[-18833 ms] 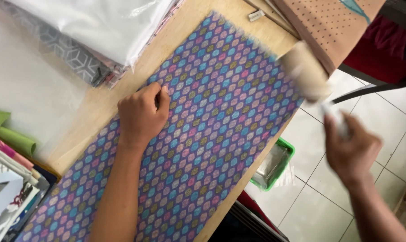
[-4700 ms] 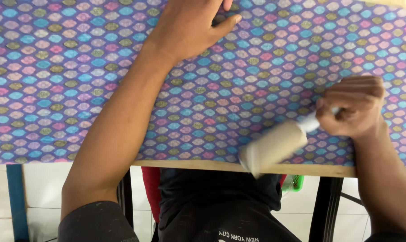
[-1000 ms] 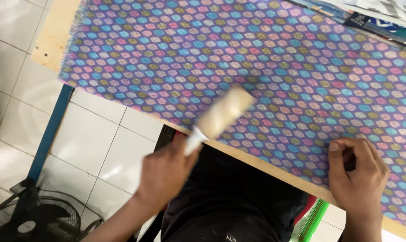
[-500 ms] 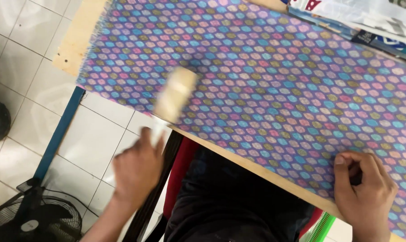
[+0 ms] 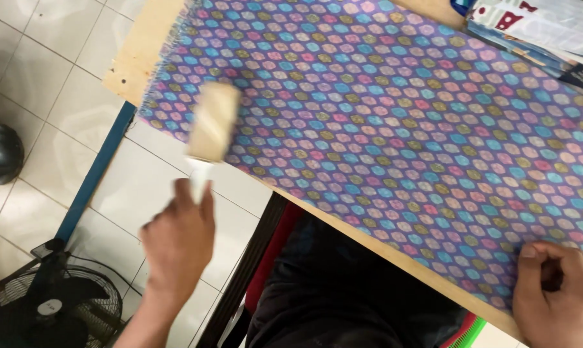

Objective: Using a lint roller to remove debris from a piece of patterned fabric and then folding it.

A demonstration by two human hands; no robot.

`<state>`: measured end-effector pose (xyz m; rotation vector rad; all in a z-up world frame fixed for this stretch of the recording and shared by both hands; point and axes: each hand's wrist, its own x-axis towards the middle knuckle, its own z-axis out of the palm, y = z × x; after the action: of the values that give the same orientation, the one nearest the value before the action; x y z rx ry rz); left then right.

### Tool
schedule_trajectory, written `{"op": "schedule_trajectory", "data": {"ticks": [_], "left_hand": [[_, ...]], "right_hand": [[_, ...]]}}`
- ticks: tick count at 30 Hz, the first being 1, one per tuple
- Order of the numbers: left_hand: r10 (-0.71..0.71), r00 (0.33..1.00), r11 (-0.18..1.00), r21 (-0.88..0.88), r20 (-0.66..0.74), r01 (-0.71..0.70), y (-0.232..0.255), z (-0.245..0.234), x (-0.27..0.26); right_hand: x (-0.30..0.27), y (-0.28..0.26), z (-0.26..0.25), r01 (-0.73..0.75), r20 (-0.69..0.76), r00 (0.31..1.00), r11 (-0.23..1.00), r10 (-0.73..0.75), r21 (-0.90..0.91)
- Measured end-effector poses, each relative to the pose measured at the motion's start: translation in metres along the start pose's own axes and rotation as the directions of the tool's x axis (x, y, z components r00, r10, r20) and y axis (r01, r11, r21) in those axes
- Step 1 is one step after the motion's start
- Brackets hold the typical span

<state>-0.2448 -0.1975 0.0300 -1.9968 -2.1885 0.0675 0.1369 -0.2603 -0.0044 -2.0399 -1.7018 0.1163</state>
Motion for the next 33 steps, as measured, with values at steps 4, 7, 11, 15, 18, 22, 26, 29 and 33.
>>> {"op": "schedule_trajectory", "data": {"ticks": [4, 7, 11, 15, 18, 22, 26, 29, 33], "left_hand": [[0.049, 0.995, 0.999, 0.027, -0.085, -0.046, 0.001, -0.005, -0.005], [0.263, 0.962, 0.848, -0.459, -0.072, -0.266, 0.039, -0.018, -0.01], [0.353, 0.936, 0.864, -0.379, -0.008, -0.33, 0.04, -0.002, -0.007], [0.105, 0.994, 0.992, -0.071, 0.014, -0.103, 0.015, -0.008, 0.005], [0.095, 0.99, 0.993, -0.058, -0.1, -0.101, 0.017, -0.012, 0.0], [0.359, 0.926, 0.866, -0.329, -0.116, -0.377, 0.046, -0.011, -0.021], [0.283, 0.959, 0.944, -0.182, 0.008, -0.277, 0.031, -0.001, -0.016], [0.178, 0.983, 0.965, 0.204, -0.04, -0.167, 0.014, -0.008, -0.014], [0.358, 0.93, 0.922, -0.123, -0.087, -0.367, 0.029, -0.014, -0.024]], "right_hand": [[-0.011, 0.008, 0.009, -0.161, 0.02, 0.987, 0.983, 0.16, 0.09], [-0.013, 0.016, 0.016, -0.18, 0.015, 0.984, 0.976, 0.179, 0.124], [-0.006, 0.001, 0.006, -0.199, 0.039, 0.98, 0.979, 0.197, 0.049], [-0.003, -0.002, 0.0, -0.09, 0.028, 0.996, 0.992, 0.088, 0.088], [0.0, -0.006, -0.002, -0.068, 0.045, 0.997, 0.996, 0.065, 0.053], [-0.001, -0.003, 0.0, -0.057, 0.025, 0.998, 0.996, 0.055, 0.074], [-0.002, -0.01, -0.002, -0.113, 0.014, 0.994, 0.993, 0.113, 0.017], [-0.002, -0.002, -0.003, -0.009, 0.009, 1.0, 1.0, 0.009, 0.014], [-0.004, 0.0, 0.002, -0.111, 0.043, 0.993, 0.99, 0.108, 0.081]]}}
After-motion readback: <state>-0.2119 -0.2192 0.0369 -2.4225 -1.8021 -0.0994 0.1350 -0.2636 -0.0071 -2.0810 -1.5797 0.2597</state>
